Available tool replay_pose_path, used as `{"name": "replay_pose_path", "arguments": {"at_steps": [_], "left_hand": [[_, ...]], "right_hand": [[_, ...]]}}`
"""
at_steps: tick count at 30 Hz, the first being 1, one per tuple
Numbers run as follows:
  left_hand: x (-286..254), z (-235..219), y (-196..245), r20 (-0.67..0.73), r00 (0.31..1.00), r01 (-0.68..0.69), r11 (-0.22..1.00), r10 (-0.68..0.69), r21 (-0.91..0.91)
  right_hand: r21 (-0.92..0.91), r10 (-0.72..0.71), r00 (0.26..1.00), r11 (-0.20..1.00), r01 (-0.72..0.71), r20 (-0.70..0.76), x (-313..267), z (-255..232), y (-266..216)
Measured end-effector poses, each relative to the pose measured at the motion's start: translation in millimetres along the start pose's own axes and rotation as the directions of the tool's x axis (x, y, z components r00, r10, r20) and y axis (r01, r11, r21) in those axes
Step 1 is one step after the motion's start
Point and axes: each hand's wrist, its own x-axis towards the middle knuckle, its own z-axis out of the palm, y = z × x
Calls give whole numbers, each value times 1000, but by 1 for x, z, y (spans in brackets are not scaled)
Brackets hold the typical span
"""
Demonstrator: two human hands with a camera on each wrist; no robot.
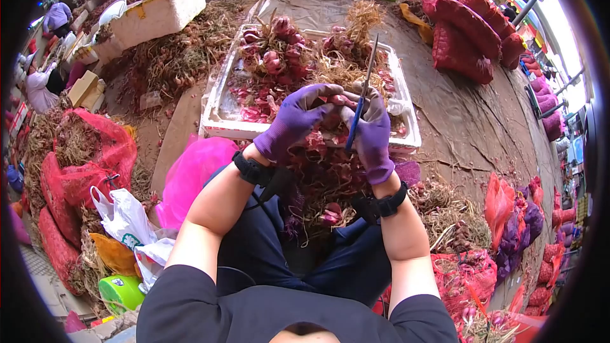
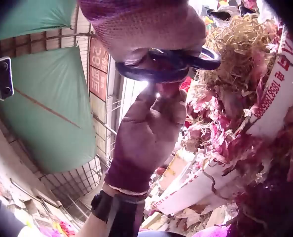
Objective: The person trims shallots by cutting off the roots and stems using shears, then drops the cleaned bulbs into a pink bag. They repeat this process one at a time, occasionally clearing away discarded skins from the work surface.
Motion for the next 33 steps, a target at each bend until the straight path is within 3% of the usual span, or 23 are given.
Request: {"name": "replay_pose_path", "arguments": {"at_steps": [2,4,8,9,10,11,13,14,16,17,21,23,25,29,31,33], "left_hand": [[0,0,3,6,1000,3,1000,-4,3],[0,3,10,28,999,25,997,-23,-73],[-1,1,3,-4,998,65,998,-65,-5],[-1,1,1,-5,1000,-12,990,12,140],[-2,1,-1,4,996,-86,955,89,282],[-3,-1,-1,3,996,-86,955,89,282],[-5,2,9,38,988,-148,833,151,534],[-6,3,11,37,988,-146,833,149,534],[-7,7,12,42,963,-210,650,264,730],[-8,8,12,43,964,-211,649,264,731],[-6,11,4,-18,978,-165,820,209,549],[-5,11,-4,-22,983,-154,876,184,457],[-4,14,-4,-59,998,-12,990,20,143],[-5,14,4,-76,993,93,995,-91,22],[-6,10,10,21,972,230,922,-235,-312],[-7,8,14,66,966,256,916,-248,-309]], "right_hand": [[-50,-82,997,995,82,-1,0,1,0],[-45,-95,995,994,95,-8,-3,6,-5],[1,-86,995,996,86,-41,-4,8,-6],[1,-86,995,996,86,-41,-4,5,-1],[-173,-154,986,974,143,-55,-2,0,8],[-343,-223,973,920,191,-56,-2,-3,13],[-352,-235,969,915,195,-73,-2,2,10],[-360,-247,965,911,200,-90,-3,4,8],[-310,-233,968,931,193,-97,-3,5,8],[-261,-221,970,947,188,-104,-3,5,8],[-374,-153,983,921,105,-100,-1,1,8],[-9,-31,994,1000,30,-106,-4,3,1],[-13,-5,995,1000,4,-96,-3,2,-1],[-18,-22,994,1000,20,-111,-3,3,2],[13,6,991,1000,-4,-130,-4,3,0],[32,46,990,999,-42,-133,-4,-1,-4]]}}
